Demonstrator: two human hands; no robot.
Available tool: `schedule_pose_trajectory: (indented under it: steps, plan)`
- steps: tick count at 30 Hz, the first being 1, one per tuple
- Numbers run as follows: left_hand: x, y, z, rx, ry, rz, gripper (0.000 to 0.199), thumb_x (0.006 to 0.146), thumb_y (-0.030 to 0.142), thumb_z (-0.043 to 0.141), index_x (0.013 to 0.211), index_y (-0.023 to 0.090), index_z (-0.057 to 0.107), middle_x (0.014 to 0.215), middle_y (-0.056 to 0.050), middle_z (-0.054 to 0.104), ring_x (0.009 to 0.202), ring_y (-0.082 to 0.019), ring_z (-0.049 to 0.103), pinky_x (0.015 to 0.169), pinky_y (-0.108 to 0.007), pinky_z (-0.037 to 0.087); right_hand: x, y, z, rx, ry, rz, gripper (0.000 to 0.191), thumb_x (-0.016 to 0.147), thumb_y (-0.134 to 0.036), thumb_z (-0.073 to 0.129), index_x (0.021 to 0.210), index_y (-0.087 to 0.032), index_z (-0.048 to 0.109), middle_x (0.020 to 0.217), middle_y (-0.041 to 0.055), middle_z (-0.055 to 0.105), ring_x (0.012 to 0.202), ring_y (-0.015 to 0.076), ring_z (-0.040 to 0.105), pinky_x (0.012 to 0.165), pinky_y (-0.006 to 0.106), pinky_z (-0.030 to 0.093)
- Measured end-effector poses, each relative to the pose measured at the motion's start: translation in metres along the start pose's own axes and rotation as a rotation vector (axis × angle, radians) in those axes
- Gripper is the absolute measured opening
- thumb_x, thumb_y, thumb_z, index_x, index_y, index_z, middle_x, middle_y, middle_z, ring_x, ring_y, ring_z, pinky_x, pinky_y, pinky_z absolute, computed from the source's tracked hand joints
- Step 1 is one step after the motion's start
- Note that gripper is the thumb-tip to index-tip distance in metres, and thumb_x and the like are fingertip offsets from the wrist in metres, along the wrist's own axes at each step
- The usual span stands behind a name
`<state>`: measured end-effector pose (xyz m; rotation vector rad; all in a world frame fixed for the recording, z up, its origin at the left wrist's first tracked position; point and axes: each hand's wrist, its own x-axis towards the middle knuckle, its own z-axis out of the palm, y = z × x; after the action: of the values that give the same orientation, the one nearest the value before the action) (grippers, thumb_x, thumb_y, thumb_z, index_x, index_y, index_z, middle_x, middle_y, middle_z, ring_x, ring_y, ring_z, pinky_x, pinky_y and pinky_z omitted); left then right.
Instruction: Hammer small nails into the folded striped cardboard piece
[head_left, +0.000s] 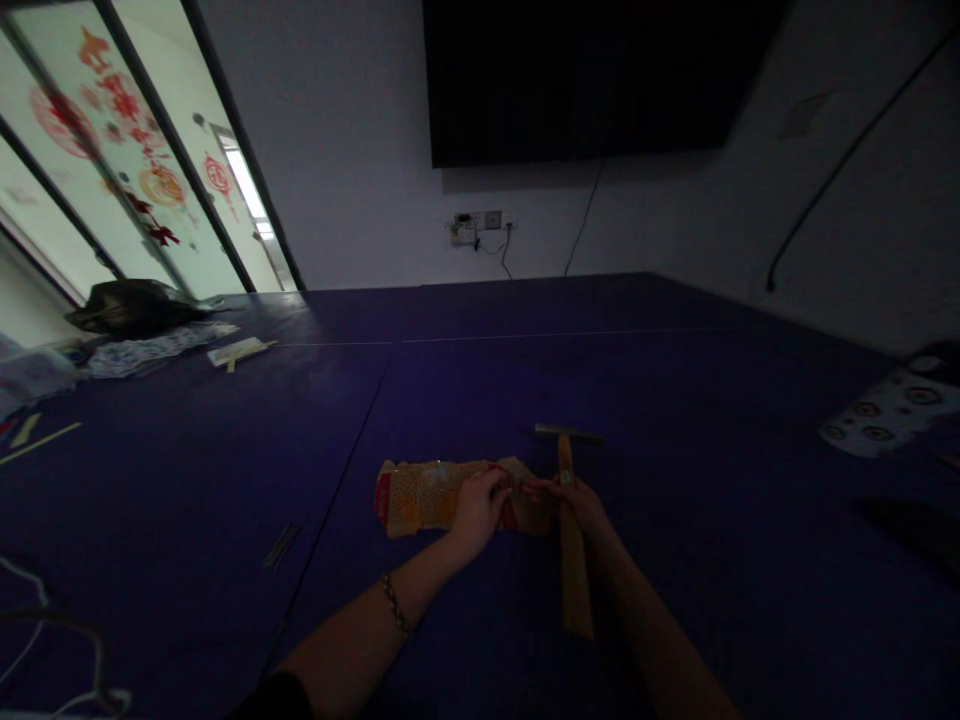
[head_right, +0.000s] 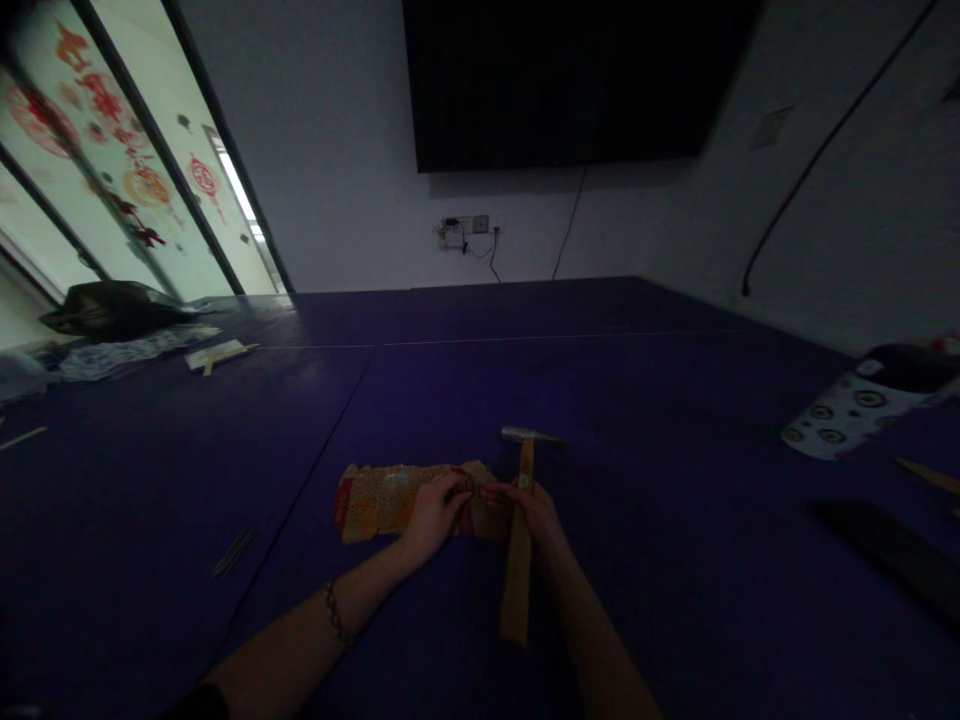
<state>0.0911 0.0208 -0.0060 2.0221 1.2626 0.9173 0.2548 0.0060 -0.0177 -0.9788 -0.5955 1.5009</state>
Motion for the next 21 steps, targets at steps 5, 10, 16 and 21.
schedule_pose_trajectory:
  steps: [5,10,16,21]
  plan:
    - [-0.0003,0.0012,-0.0008,-0.018,0.017,-0.010,0.010,0.072,0.010,0.053,0.071,0.016,0.061,0.071,-0.001,0.061,0.072,-0.015,0.056,0.069,-0.026,0.042,-0.0005,-0.0004,0.0001,-0.010,0.024,-0.018,0.025,0.045,-0.021,0.071,0.060,-0.021,0.050,0.068,0.0042,0.071,0.071,0.0267,0.066,0.064,0.034,0.054]
    - [-0.0007,0.0032,-0.0015,-0.019,0.032,-0.018,0.013,0.071,0.009,0.053,0.074,0.017,0.063,0.075,-0.002,0.063,0.074,-0.016,0.056,0.072,-0.028,0.042,-0.0023,0.0007,0.0021,-0.002,0.036,-0.026,0.023,0.047,-0.022,0.069,0.060,-0.022,0.050,0.065,0.0023,0.070,0.069,0.0255,0.066,0.062,0.033,0.054]
    - [0.0000,0.0044,-0.0030,-0.032,0.025,-0.017,0.011,0.071,0.011,0.054,0.074,0.017,0.062,0.071,-0.001,0.061,0.069,-0.014,0.054,0.066,-0.025,0.042,-0.0036,0.0020,0.0032,-0.008,0.041,-0.052,0.024,0.047,-0.022,0.069,0.061,-0.022,0.049,0.065,0.0018,0.070,0.070,0.0261,0.066,0.063,0.035,0.053]
    - [-0.0008,0.0045,-0.0036,-0.034,0.017,-0.006,0.007,0.070,0.011,0.055,0.071,0.016,0.061,0.070,-0.001,0.060,0.069,-0.014,0.054,0.067,-0.025,0.041,-0.0002,0.0015,-0.0001,-0.006,0.045,0.002,0.026,0.045,-0.022,0.071,0.060,-0.022,0.050,0.065,0.0024,0.070,0.069,0.0259,0.066,0.061,0.033,0.054]
